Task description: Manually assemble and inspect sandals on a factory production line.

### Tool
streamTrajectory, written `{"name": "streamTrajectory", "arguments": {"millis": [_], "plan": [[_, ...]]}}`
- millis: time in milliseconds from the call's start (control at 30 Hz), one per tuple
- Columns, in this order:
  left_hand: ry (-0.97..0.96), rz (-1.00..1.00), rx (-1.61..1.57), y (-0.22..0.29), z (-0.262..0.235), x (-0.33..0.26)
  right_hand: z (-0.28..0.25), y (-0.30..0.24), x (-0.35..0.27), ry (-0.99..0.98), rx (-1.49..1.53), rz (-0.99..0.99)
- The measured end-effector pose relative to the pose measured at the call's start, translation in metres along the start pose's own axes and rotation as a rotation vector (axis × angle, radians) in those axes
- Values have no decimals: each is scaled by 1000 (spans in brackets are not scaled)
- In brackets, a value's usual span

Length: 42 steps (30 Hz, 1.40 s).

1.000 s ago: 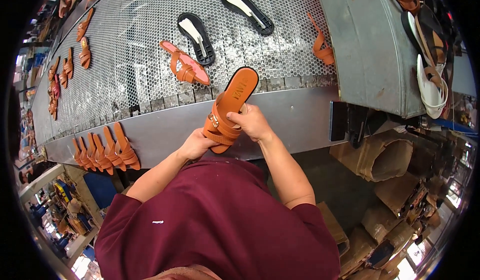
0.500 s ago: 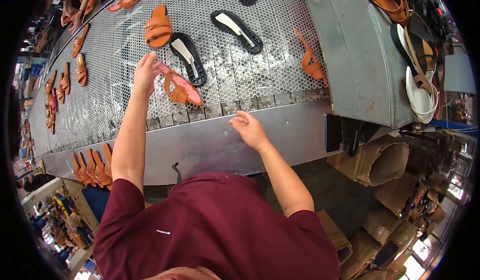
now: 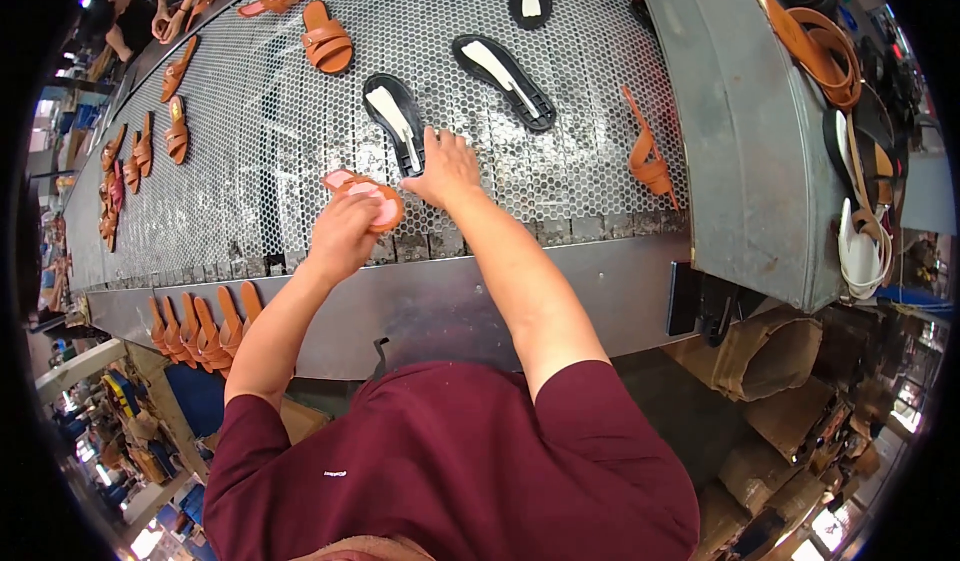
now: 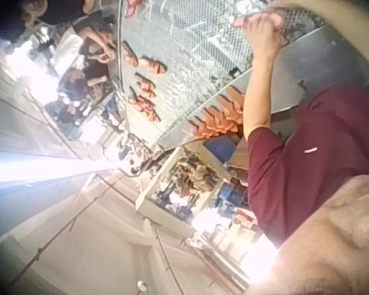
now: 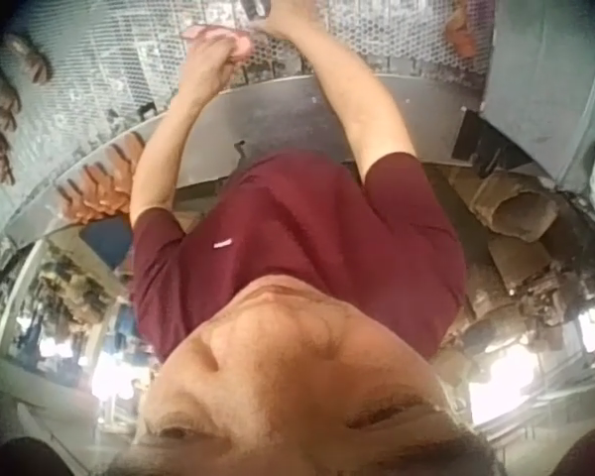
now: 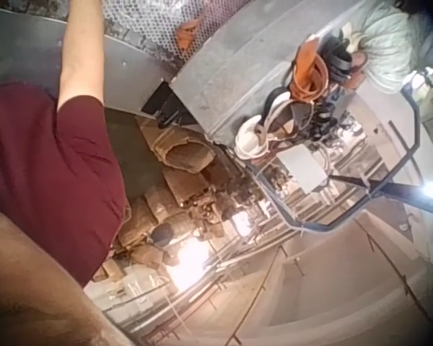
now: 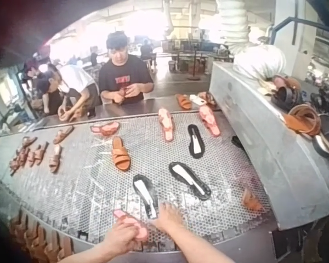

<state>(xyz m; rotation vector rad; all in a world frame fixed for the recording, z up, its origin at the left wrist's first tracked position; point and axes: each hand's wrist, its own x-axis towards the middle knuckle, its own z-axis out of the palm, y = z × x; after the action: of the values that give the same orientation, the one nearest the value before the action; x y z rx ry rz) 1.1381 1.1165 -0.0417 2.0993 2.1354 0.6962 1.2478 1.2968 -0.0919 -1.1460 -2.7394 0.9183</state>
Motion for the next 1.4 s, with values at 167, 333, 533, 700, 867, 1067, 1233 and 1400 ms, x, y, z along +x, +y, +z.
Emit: {"name": "streamTrajectory", "arguments": {"millis": [167, 333, 533, 700, 867, 1067, 1233, 1400], "plan": [[369, -597, -511, 15, -53, -23, 17, 6, -19, -31, -65, -35], [650, -878, -1159, 19, -57, -50, 11, 36, -145, -63, 57, -48], [246, -1035, -1490, 51, 1, -74, -12, 78, -267, -114, 293, -11], [23, -1000, -1665, 105, 50, -52, -25, 84, -257, -422, 1328, 312], [32, -1050, -1371, 93, 84, -36, -21, 102, -268, -506, 1423, 384], [-277, -851, -230, 70, 115, -14, -34, 122, -267, -192, 1433, 403], [-199, -1136, -849, 55, 125, -14, -26, 128, -263, -183, 1524, 376], [57, -1094, -1370, 77, 125, -5, -13, 120, -259, -258, 1583, 367]]}}
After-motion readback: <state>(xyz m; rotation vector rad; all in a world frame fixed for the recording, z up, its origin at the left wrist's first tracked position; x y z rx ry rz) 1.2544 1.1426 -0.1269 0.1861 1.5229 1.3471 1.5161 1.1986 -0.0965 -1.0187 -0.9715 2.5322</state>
